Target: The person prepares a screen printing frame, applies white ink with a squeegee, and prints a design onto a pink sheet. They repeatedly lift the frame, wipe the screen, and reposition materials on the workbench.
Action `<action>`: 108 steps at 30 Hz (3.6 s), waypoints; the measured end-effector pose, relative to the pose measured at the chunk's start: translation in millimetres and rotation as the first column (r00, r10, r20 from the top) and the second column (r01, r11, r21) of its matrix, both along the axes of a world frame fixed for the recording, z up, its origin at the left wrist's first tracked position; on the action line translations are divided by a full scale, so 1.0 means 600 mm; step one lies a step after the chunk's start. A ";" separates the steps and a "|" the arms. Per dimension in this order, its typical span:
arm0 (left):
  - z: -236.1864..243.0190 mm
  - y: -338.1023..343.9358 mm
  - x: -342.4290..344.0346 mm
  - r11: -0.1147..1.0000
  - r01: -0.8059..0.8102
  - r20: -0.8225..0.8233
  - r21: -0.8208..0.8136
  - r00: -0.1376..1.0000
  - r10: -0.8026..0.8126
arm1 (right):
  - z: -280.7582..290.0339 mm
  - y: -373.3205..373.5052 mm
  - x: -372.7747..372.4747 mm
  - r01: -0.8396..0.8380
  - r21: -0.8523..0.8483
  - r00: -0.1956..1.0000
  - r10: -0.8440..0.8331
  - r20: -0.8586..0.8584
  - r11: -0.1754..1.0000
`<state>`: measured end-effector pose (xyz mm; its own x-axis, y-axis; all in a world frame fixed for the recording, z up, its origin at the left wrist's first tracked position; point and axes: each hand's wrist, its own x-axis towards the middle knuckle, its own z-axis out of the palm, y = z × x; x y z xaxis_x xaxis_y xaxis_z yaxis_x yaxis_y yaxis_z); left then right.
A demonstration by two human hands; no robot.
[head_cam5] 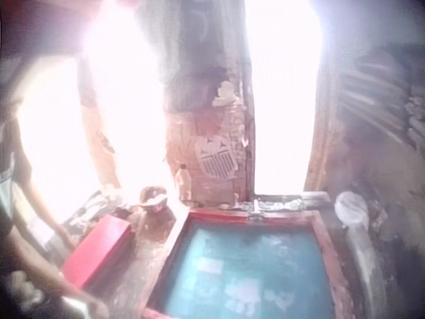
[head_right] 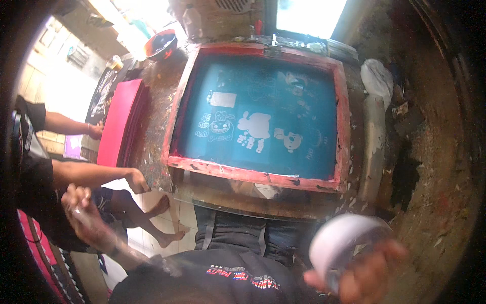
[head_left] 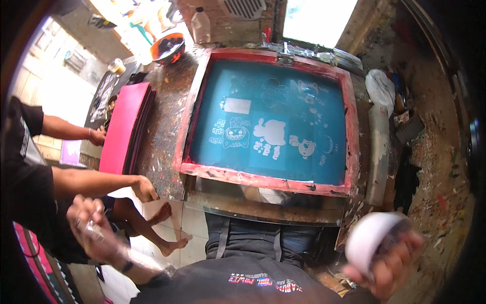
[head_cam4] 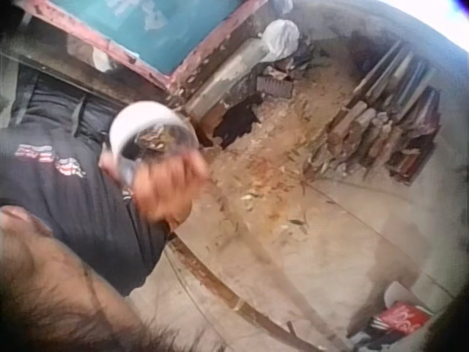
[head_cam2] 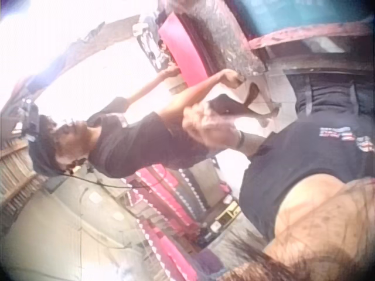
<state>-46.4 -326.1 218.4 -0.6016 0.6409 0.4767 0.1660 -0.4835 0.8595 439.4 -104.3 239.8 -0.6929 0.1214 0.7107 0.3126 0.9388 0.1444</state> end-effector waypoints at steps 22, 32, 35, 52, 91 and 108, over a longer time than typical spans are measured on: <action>-0.139 0.141 -0.072 0.927 0.288 0.189 0.240 0.923 -0.336 | -0.128 -0.007 -0.151 -0.183 -0.746 0.967 -0.021 -0.255 0.641; -0.313 0.565 -0.031 0.832 0.329 0.348 -0.447 0.921 -0.178 | -0.292 0.354 -0.270 -0.266 -0.932 0.668 -0.650 -0.363 0.247; -0.358 0.627 -0.031 0.796 -0.072 -0.153 -0.600 0.988 -0.026 | -0.402 0.417 -0.285 -0.016 -0.958 0.717 -0.665 -0.210 0.286; -0.378 0.618 0.033 0.868 -0.225 -0.802 -0.442 0.532 -0.271 | -0.431 0.392 -0.316 0.353 -0.381 0.905 -0.414 -0.091 0.855; -0.041 0.061 0.059 0.884 -0.144 -0.378 -0.445 0.925 -0.040 | -0.018 -0.001 -0.002 0.041 -0.537 0.963 0.109 0.246 0.843; -0.055 0.050 0.012 0.921 0.366 -0.135 0.132 0.927 -0.349 | -0.245 0.050 0.166 0.737 -0.583 0.309 -0.938 -0.159 0.342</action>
<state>-39.1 -296.1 185.4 -0.2853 0.7188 0.6339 0.0443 -0.6508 0.7579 539.0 -74.5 93.0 0.3022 0.7361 0.6056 0.8756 0.0368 -0.4816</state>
